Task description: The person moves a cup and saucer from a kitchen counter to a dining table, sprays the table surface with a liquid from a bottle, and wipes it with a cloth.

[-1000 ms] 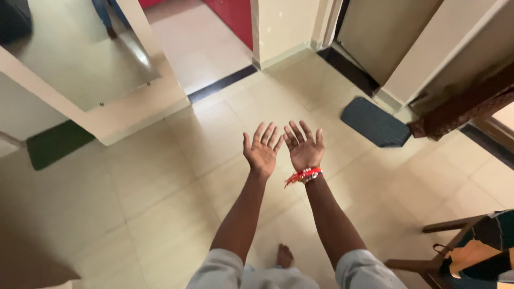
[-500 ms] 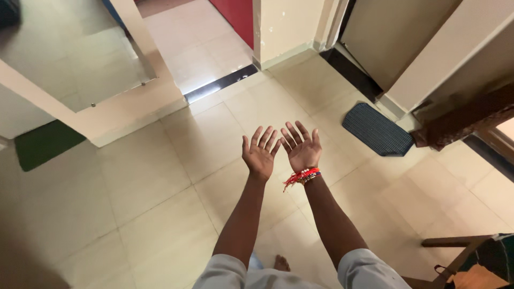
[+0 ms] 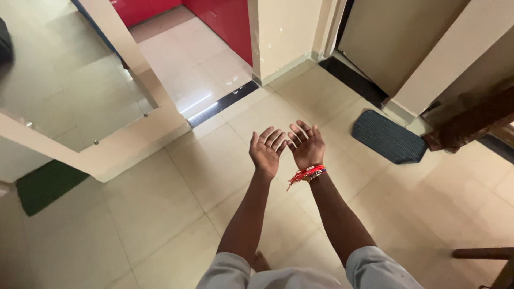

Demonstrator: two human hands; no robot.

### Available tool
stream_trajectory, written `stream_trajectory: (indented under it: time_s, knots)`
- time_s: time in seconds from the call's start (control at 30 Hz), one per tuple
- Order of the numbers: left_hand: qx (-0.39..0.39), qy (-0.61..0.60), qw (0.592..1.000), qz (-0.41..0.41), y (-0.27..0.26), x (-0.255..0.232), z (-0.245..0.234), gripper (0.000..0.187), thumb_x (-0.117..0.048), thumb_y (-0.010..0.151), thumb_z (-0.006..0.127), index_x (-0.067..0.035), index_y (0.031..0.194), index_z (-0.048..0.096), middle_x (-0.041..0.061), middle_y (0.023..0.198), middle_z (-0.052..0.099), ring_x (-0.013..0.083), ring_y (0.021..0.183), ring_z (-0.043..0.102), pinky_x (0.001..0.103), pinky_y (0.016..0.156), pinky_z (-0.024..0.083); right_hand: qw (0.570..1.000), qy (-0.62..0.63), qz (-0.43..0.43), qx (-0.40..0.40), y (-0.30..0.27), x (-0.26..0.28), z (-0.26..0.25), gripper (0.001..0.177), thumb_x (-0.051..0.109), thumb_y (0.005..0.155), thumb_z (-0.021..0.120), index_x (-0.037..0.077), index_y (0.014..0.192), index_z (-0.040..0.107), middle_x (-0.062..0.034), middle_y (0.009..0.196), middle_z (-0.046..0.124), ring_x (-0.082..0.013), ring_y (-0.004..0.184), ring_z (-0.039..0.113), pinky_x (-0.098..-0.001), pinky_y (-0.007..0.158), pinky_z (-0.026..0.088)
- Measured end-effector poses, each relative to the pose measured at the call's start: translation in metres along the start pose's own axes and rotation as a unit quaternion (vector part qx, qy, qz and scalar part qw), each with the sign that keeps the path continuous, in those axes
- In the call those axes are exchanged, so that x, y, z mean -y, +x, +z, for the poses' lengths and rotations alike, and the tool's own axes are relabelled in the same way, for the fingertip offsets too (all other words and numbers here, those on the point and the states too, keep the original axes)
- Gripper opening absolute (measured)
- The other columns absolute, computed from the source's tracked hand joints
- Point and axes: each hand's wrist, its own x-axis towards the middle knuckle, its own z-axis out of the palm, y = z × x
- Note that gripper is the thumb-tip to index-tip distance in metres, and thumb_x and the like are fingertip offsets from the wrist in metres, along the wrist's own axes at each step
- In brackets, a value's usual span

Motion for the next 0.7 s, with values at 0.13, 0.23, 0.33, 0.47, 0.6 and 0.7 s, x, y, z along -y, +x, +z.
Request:
stream_trajectory:
  time_s: [0.13,0.23,0.33,0.47,0.6,0.7]
  knots:
    - [0.007,0.056,0.998,0.003,0.049,-0.001,-0.033,0.040,-0.044,0.108,0.059,-0.005,0.117,0.052,0.016,0.123,0.062,0.0337,0.126,0.060,0.046,0.103,0.050,0.999,0.022,-0.034,0.002,0.038,-0.013,-0.005,0.048,0.049,0.109,0.051,0.007,0.131,0.060,-0.0089,0.114,0.068,-0.0229,0.097,0.063,-0.0412,0.090,0.049]
    - [-0.012,0.173,0.984,0.033,0.083,-0.008,-0.023,0.043,-0.043,0.103,0.059,-0.007,0.126,0.053,0.015,0.130,0.063,0.0311,0.129,0.060,0.044,0.101,0.049,0.998,-0.025,-0.052,0.002,0.063,-0.011,0.001,0.050,0.047,0.105,0.050,0.008,0.135,0.058,-0.0097,0.126,0.066,-0.0232,0.109,0.062,-0.0387,0.094,0.049]
    - [-0.024,0.447,0.881,0.151,0.107,-0.017,-0.004,0.059,-0.045,0.097,0.059,-0.011,0.145,0.049,0.014,0.144,0.056,0.0300,0.133,0.055,0.043,0.105,0.045,0.988,-0.115,-0.084,0.056,0.092,-0.004,0.010,0.057,0.043,0.100,0.052,0.009,0.145,0.050,-0.0091,0.145,0.057,-0.0231,0.128,0.055,-0.0371,0.104,0.046]
    - [0.013,0.704,0.645,0.297,0.139,-0.045,0.011,0.078,-0.049,0.097,0.060,-0.013,0.160,0.033,0.019,0.161,0.037,0.0385,0.145,0.043,0.050,0.116,0.040,0.903,-0.379,-0.161,0.125,0.149,0.021,0.017,0.074,0.040,0.097,0.063,0.003,0.158,0.039,-0.0168,0.163,0.041,-0.0316,0.148,0.041,-0.0429,0.120,0.035]
    - [-0.019,0.860,0.448,0.244,0.169,-0.063,0.039,0.092,-0.054,0.092,0.065,-0.019,0.164,0.020,0.021,0.170,0.014,0.0457,0.156,0.012,0.069,0.115,0.015,0.662,-0.699,-0.213,0.164,0.204,0.045,0.028,0.085,0.051,0.099,0.060,0.013,0.165,0.023,-0.0184,0.172,0.017,-0.0393,0.159,0.016,-0.0524,0.126,0.019]
    - [-0.024,0.904,0.346,0.250,0.200,-0.076,0.055,0.096,-0.055,0.089,0.065,-0.023,0.165,0.016,0.022,0.171,0.003,0.0469,0.156,-0.003,0.075,0.116,0.002,0.535,-0.806,-0.197,0.162,0.250,0.053,0.040,0.094,0.063,0.096,0.056,0.020,0.166,0.011,-0.0186,0.172,-0.002,-0.0466,0.157,0.001,-0.0616,0.122,0.014]
